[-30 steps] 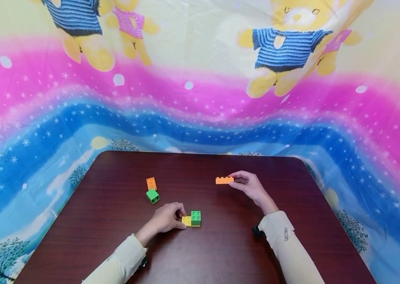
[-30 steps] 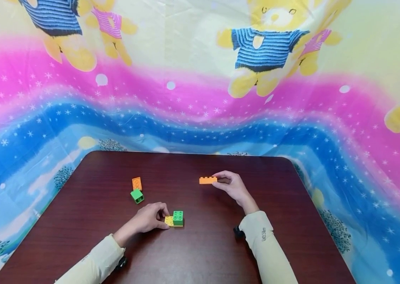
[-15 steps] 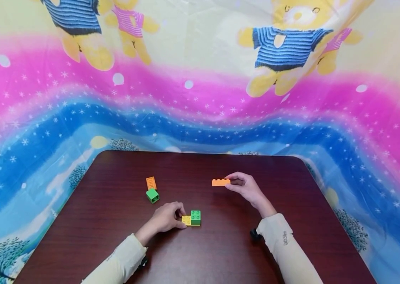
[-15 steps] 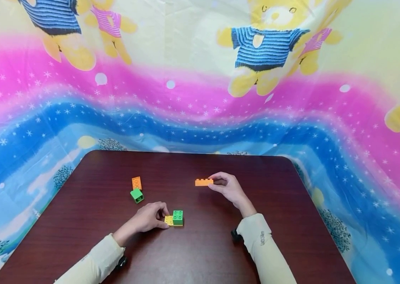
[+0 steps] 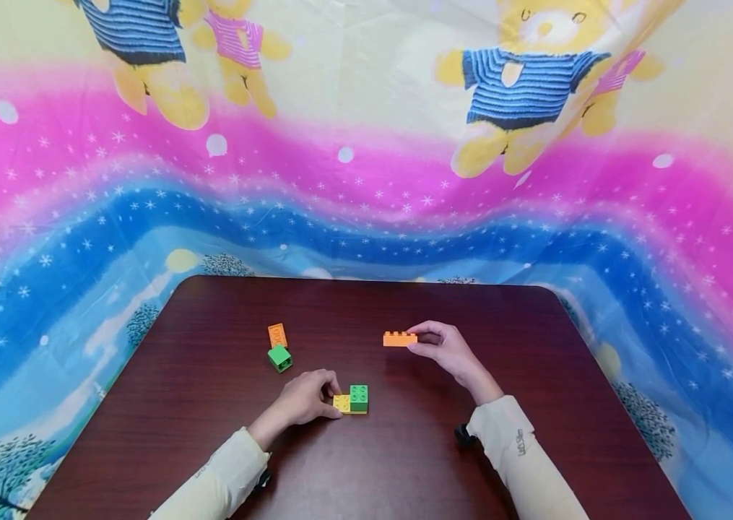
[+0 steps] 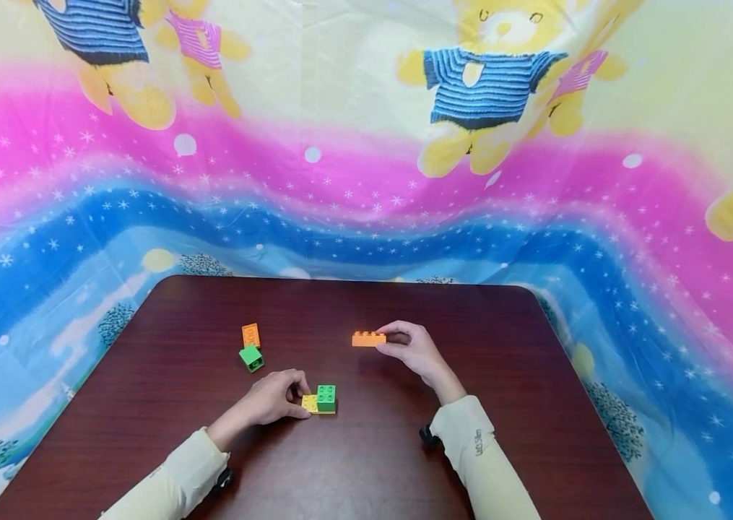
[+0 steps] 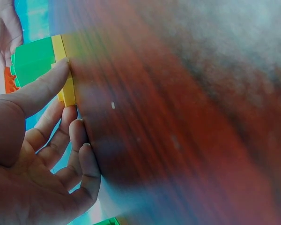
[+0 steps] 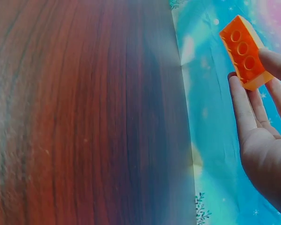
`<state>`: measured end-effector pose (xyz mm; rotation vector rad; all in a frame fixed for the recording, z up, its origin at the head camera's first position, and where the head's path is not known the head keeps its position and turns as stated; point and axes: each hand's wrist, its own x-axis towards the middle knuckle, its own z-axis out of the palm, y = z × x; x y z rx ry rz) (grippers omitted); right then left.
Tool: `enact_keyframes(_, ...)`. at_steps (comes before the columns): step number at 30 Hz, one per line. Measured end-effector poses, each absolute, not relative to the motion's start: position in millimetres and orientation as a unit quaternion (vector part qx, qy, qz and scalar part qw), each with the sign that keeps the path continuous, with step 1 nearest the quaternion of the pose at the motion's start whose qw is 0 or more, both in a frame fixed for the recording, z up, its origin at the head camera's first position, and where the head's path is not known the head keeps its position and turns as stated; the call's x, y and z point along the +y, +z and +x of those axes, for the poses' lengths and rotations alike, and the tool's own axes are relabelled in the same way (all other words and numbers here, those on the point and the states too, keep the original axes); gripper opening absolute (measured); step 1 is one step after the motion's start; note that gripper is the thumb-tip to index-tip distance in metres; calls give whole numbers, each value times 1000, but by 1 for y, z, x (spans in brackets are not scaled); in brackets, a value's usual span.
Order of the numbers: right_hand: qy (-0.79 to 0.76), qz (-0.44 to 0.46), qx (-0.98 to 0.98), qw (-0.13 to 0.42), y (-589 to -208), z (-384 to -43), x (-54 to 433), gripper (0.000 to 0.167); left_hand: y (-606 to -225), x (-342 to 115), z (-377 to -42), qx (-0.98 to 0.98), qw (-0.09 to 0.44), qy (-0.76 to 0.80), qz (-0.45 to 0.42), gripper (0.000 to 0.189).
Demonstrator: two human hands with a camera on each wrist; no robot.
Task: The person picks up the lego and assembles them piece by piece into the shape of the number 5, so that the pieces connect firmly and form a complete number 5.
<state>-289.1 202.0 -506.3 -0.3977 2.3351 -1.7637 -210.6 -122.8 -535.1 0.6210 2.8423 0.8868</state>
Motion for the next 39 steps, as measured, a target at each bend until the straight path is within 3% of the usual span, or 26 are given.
enact_keyframes(39, -599, -176, 774, 105, -504, -267, 173, 33, -533, -122, -210, 932, 64, 298, 194, 29)
